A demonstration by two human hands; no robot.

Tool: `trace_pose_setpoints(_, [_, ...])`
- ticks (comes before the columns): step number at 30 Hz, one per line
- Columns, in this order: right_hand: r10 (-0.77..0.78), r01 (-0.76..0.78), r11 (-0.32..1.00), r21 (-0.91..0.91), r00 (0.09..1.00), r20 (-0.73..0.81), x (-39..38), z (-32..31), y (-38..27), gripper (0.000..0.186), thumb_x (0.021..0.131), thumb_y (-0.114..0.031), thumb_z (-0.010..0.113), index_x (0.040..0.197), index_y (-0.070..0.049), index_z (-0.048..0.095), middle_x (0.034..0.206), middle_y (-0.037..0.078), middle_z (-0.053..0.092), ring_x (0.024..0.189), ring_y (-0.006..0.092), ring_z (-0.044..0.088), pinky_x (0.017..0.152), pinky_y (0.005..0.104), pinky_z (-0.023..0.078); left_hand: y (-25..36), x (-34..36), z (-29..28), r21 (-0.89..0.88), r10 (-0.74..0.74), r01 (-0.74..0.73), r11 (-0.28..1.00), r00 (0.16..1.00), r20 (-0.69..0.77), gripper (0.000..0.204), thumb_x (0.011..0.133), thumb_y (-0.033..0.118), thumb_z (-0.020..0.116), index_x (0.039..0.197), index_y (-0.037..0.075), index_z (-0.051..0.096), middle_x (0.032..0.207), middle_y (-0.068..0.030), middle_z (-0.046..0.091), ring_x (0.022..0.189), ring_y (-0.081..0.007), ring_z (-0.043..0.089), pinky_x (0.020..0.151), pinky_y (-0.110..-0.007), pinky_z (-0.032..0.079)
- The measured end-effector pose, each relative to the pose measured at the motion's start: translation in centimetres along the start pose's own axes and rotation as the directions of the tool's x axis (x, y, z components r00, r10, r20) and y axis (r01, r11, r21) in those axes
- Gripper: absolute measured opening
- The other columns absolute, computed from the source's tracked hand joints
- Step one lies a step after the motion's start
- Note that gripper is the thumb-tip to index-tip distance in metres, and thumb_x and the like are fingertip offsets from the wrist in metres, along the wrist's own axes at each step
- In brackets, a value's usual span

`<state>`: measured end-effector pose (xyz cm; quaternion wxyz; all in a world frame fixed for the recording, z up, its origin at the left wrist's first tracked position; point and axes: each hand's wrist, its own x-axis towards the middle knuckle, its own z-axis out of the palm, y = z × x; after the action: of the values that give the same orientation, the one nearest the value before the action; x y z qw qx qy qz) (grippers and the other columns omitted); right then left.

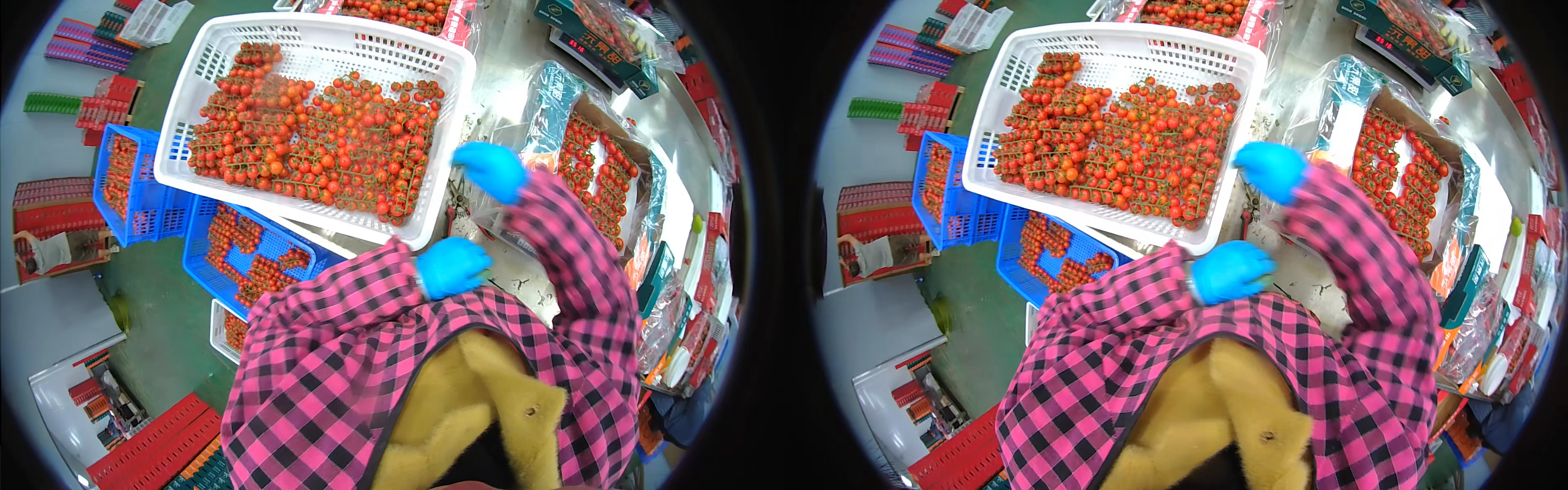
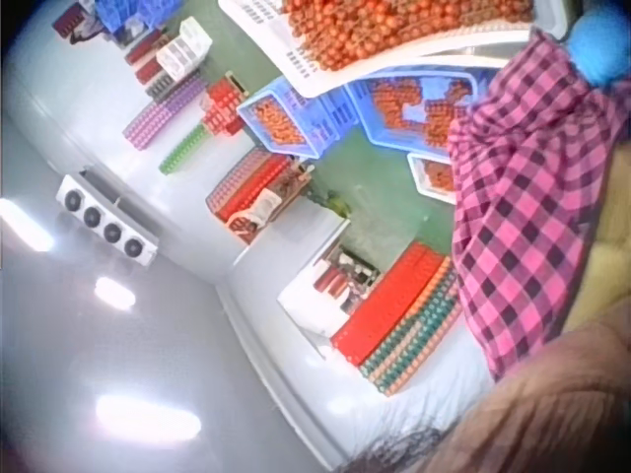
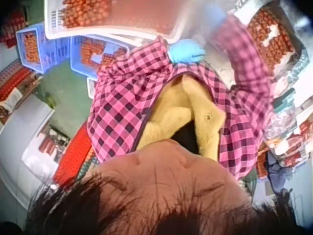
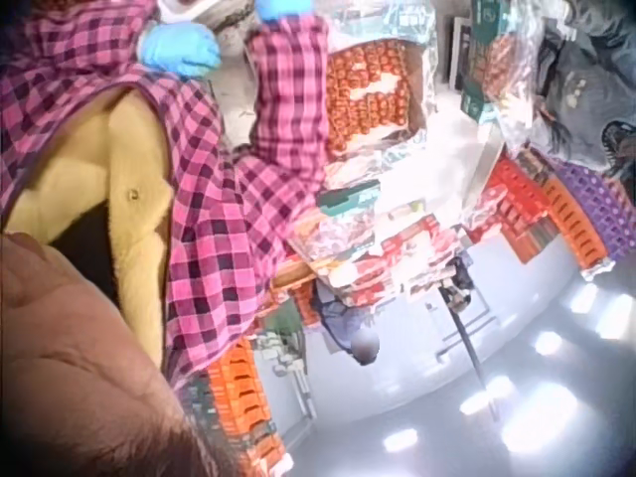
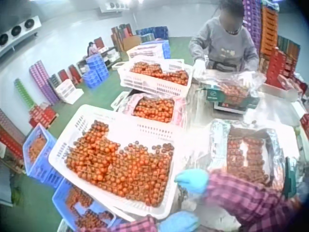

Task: The person arranges vine tomatoes in a white plastic basket on a stainless steel table, pressing the fruit flat into the basket. They pick up loose clusters, use scissors to cut tomato clusters from vines, and place the trimmed clusters into the basket, occasionally repositioning the basket and moving empty trays aside.

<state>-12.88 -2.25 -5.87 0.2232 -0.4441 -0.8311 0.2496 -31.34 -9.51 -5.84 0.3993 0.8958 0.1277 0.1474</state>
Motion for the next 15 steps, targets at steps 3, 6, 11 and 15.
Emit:
trace_pose_setpoints(3, [0.291, -0.386, 0.92, 0.072, 0.793, 0.535, 9.2, 7.6, 2.3, 0.028, 0.074, -0.011, 0.05, 0.101, -0.01, 0.057, 0.1, 0.012, 0.056, 0.094, 0.0287, 0.053, 0.082, 0.0363, 0.043, -1.0, -4.4, -4.1, 0.001, -0.082, 0.082, 0.997, 0.995, 0.062, 0.016, 0.069, 0.02, 0.054, 0.075, 0.005, 0.052, 0.07, -0.0125, 0.051, 0.067, -0.0315, 0.051, 0.059, -0.041, 0.041])
trace_pose_setpoints(6, [0.374, -0.297, 0.925, -0.239, 0.825, 0.423, 14.3, 8.3, 4.9, 0.037, 0.071, -0.009, 0.048, 0.108, -0.012, 0.054, 0.107, 0.011, 0.053, 0.096, 0.0295, 0.052, 0.085, 0.0373, 0.042, -2.2, -8.5, -8.0, 0.086, -0.183, 0.182, 0.98, 0.983, 0.008, 0.026, 0.074, 0.018, 0.055, 0.095, 0.003, 0.054, 0.086, -0.0125, 0.056, 0.075, -0.03, 0.053, 0.065, -0.038, 0.043])
trace_pose_setpoints(11, [0.407, -0.411, 0.909, 0.067, 0.911, 0.074, 11.6, 4.7, 2.5, 0.028, 0.078, -0.016, 0.047, 0.104, -0.008, 0.055, 0.096, 0.013, 0.058, 0.09, 0.0271, 0.055, 0.078, 0.0351, 0.045, -7.4, -10.1, -12.5, 0.375, -0.322, 0.237, 0.896, 0.929, 0.183, 0.018, 0.07, 0.013, 0.053, 0.086, 0.009, 0.059, 0.076, -0.0109, 0.056, 0.07, -0.0285, 0.054, 0.061, -0.04, 0.043])
trace_pose_setpoints(15, [0.476, -0.449, 0.874, 0.185, 0.868, -0.144, 3.7, 5.5, -2.7, 0.022, 0.081, -0.012, 0.046, 0.099, -0.006, 0.057, 0.089, 0.012, 0.06, 0.082, 0.0235, 0.058, 0.073, 0.032, 0.047, -12.3, -4.4, -10.9, 0.531, -0.249, -0.006, 0.848, 0.878, 0.408, 0.011, 0.068, 0.014, 0.055, 0.076, 0.01, 0.061, 0.072, -0.0085, 0.06, 0.07, -0.0263, 0.059, 0.058, -0.037, 0.047])
